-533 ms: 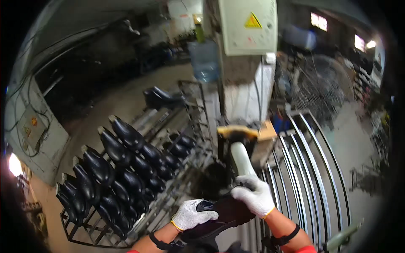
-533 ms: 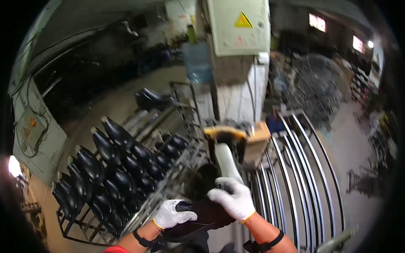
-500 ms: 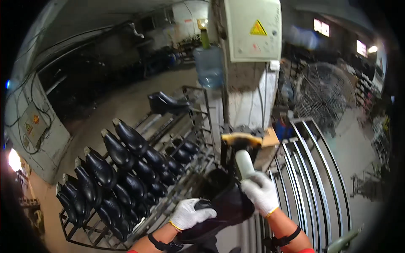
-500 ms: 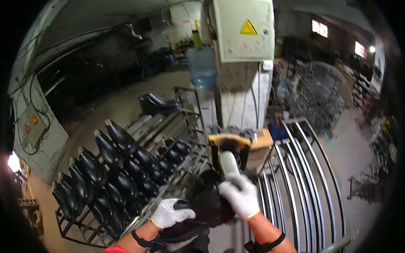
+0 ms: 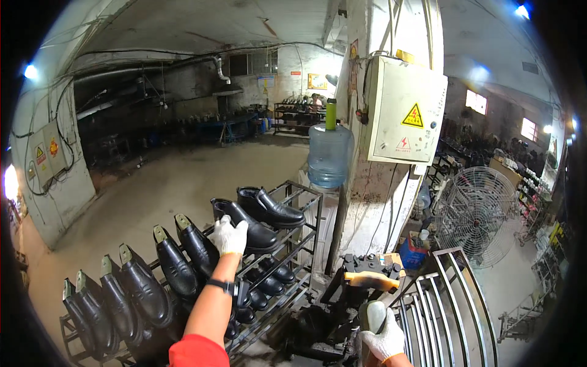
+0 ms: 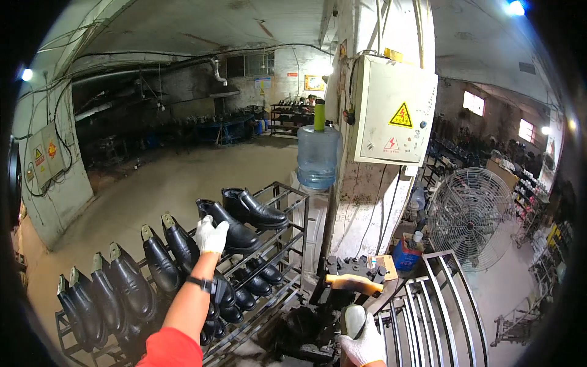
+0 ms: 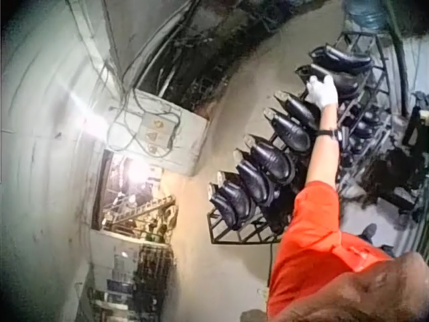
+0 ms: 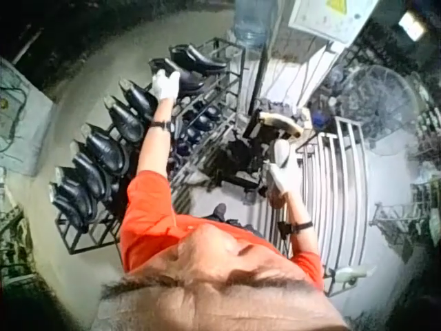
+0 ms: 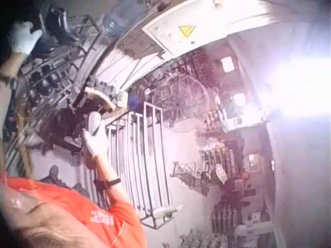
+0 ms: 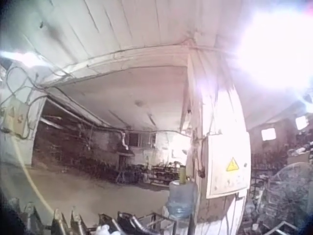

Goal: The recorder is performing shoe lasting, specifically placing shoe uppers onto lasts using a specialized machine and organizing the finished components on racks.

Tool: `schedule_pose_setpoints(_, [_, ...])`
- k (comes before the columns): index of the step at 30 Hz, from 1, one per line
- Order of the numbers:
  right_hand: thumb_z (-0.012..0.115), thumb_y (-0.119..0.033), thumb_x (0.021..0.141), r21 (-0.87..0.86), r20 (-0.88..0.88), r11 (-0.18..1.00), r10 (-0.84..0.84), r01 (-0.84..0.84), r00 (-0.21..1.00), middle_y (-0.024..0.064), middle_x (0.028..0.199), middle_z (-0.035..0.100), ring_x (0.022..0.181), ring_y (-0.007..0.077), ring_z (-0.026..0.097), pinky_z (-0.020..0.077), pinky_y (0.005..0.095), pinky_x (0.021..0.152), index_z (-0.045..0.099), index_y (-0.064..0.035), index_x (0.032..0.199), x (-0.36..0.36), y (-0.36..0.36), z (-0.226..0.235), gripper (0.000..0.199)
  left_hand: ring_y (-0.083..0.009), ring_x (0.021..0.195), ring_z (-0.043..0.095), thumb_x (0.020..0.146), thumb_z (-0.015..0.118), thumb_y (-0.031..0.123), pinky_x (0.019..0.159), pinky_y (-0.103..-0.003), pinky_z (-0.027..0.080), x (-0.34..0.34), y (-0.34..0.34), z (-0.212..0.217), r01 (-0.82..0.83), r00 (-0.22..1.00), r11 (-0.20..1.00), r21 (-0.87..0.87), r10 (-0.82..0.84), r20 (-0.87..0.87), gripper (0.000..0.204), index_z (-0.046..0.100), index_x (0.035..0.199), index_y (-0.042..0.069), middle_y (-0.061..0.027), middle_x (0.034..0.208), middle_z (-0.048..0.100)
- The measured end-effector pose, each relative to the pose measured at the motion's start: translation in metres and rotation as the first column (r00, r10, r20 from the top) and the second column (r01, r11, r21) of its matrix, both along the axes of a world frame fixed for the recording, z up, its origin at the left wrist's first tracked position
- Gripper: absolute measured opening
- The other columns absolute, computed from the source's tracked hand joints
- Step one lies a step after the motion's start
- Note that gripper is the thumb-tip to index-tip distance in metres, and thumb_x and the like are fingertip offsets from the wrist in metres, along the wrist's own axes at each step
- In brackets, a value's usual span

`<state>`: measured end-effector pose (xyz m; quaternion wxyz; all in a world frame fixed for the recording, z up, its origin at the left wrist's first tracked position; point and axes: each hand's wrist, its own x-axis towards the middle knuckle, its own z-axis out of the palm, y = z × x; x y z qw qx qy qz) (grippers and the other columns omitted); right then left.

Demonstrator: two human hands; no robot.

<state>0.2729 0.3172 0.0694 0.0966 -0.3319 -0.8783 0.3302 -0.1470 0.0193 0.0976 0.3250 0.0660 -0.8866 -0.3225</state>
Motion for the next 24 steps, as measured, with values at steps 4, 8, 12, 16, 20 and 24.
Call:
schedule_pose_setpoints(4, [0.081, -0.045, 0.086, 0.197, -0.284, 0.980, 0.042, 0.015, 0.958, 0.0258, 0.120, 0.073, 0.109, 0.0446, 0.070, 0.0575, 0.0528, 0.094, 0.068, 0.0048, 0.129, 0.007, 0.001, -0.010, 0.067, -0.0441, 0.127, 0.059, 0.079, 0.085, 0.032, 0.111, -0.050, 0.050, 0.059, -0.033, 0.034, -0.363, 0.919, 0.927, -0.099, 0.338, -0.204, 0.090, 0.046, 0.155, 0.005, -0.0276, 0.142, 0.055])
schedule_pose_setpoints(8, [0.084, -0.039, 0.074, -0.009, -0.072, 1.000, 0.011, -0.012, 0.997, 0.0273, 0.130, 0.068, 0.120, 0.0435, 0.068, 0.0545, 0.0447, 0.103, 0.046, -0.0016, 0.150, 0.001, 0.009, -0.009, 0.092, -0.0452, 0.132, 0.061, 0.074, 0.086, 0.041, 0.111, -0.049, 0.051, 0.044, -0.068, 0.041, -0.373, 0.884, 0.919, 0.129, 0.309, 0.352, 0.104, 0.039, 0.156, -0.001, -0.0337, 0.146, 0.055])
schedule_pose_setpoints(12, [0.081, -0.034, 0.073, 0.008, 0.039, 0.999, 0.040, -0.041, 0.998, 0.0315, 0.139, 0.061, 0.123, 0.0458, 0.065, 0.0523, 0.0448, 0.107, 0.027, 0.0035, 0.162, -0.002, 0.017, -0.014, 0.110, -0.0431, 0.121, 0.069, 0.068, 0.086, 0.037, 0.104, -0.047, 0.056, 0.021, -0.085, 0.050, -0.391, 0.860, 0.903, 0.175, 0.291, 0.418, 0.083, 0.060, 0.135, -0.003, -0.0284, 0.130, 0.071])
schedule_pose_setpoints(16, [0.078, -0.030, 0.070, -0.127, 0.250, 0.985, 0.149, -0.120, 0.957, 0.0306, 0.134, 0.065, 0.121, 0.0479, 0.066, 0.0544, 0.0482, 0.104, 0.029, 0.0020, 0.160, -0.024, 0.026, 0.031, 0.107, -0.0301, 0.106, 0.074, 0.080, 0.086, 0.028, 0.095, -0.043, 0.059, 0.052, -0.079, 0.039, -0.152, 0.978, 0.830, 0.537, 0.048, 0.203, 0.048, 0.075, 0.117, 0.000, -0.0139, 0.117, 0.077])
schedule_pose_setpoints(20, [0.078, -0.027, 0.072, -0.071, -0.103, 0.990, 0.111, -0.119, 0.988, 0.0274, 0.133, 0.067, 0.116, 0.0411, 0.071, 0.0567, 0.0464, 0.100, 0.041, 0.0003, 0.155, 0.005, 0.073, 0.026, 0.095, -0.0241, 0.120, 0.067, 0.099, 0.073, 0.025, 0.109, -0.038, 0.050, 0.087, -0.112, 0.011, 0.472, 0.832, 0.200, 0.858, -0.422, -0.360, 0.045, 0.069, 0.135, -0.001, -0.0100, 0.133, 0.071])
schedule_pose_setpoints(24, [0.077, -0.013, 0.081, -0.864, -0.478, 0.349, -0.343, -0.363, 0.809, 0.0134, 0.127, 0.070, 0.109, 0.0236, 0.070, 0.0594, 0.0409, 0.094, 0.048, -0.0023, 0.153, 0.097, 0.124, 0.006, 0.079, -0.0260, 0.118, 0.067, 0.093, 0.077, 0.022, 0.105, -0.039, 0.052, 0.086, -0.104, -0.060, 0.429, 0.748, -0.043, 0.902, -0.542, -0.382, 0.049, 0.066, 0.135, -0.002, -0.0135, 0.134, 0.069])
